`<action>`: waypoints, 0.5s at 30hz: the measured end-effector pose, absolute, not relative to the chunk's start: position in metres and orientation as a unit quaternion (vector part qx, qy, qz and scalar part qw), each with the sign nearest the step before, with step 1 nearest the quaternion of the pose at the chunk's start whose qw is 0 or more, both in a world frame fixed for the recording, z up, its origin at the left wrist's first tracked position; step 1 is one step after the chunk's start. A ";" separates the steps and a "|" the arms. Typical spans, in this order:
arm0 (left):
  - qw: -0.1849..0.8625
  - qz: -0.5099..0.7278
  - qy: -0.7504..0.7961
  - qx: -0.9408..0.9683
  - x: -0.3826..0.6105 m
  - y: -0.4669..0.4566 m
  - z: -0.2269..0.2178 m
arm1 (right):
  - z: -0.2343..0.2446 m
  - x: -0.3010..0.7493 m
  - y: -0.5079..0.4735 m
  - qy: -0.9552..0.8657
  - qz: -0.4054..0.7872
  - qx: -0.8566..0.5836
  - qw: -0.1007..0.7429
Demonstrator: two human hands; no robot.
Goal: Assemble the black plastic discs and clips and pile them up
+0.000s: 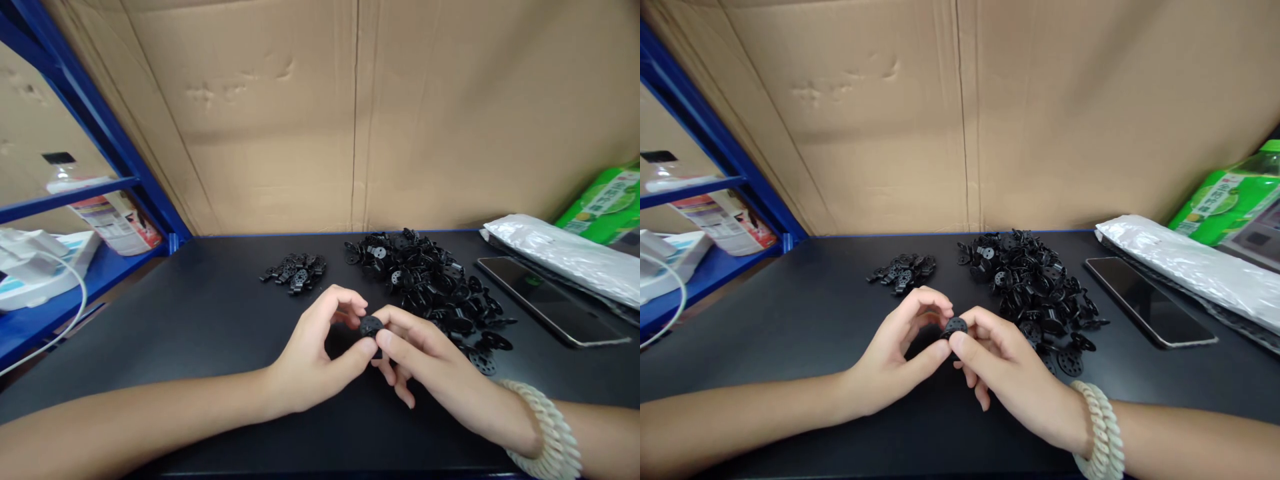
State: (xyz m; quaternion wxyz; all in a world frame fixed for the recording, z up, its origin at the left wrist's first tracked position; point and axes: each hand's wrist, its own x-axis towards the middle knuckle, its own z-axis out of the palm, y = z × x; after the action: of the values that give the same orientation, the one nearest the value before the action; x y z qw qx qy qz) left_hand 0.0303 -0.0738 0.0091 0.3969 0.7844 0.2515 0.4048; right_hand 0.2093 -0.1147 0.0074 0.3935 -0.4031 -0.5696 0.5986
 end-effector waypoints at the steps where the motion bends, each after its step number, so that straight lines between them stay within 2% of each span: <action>1: 0.420 0.395 0.263 0.774 0.031 -0.073 0.010 | 0.007 0.209 -0.114 -0.566 0.601 -0.403 0.396; 7: 0.539 0.361 0.298 0.700 0.034 -0.073 0.012 | 0.005 0.209 -0.113 -0.537 0.614 -0.415 0.403; 15: 0.567 0.337 0.315 0.682 0.036 -0.070 0.013 | 0.001 0.210 -0.111 -0.534 0.617 -0.418 0.400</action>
State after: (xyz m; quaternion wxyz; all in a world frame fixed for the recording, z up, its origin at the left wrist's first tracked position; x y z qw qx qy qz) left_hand 0.0362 -0.0702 0.0128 0.5674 0.6821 0.3152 0.3368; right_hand 0.2096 -0.1112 0.0012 0.4001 -0.4183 -0.5337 0.6165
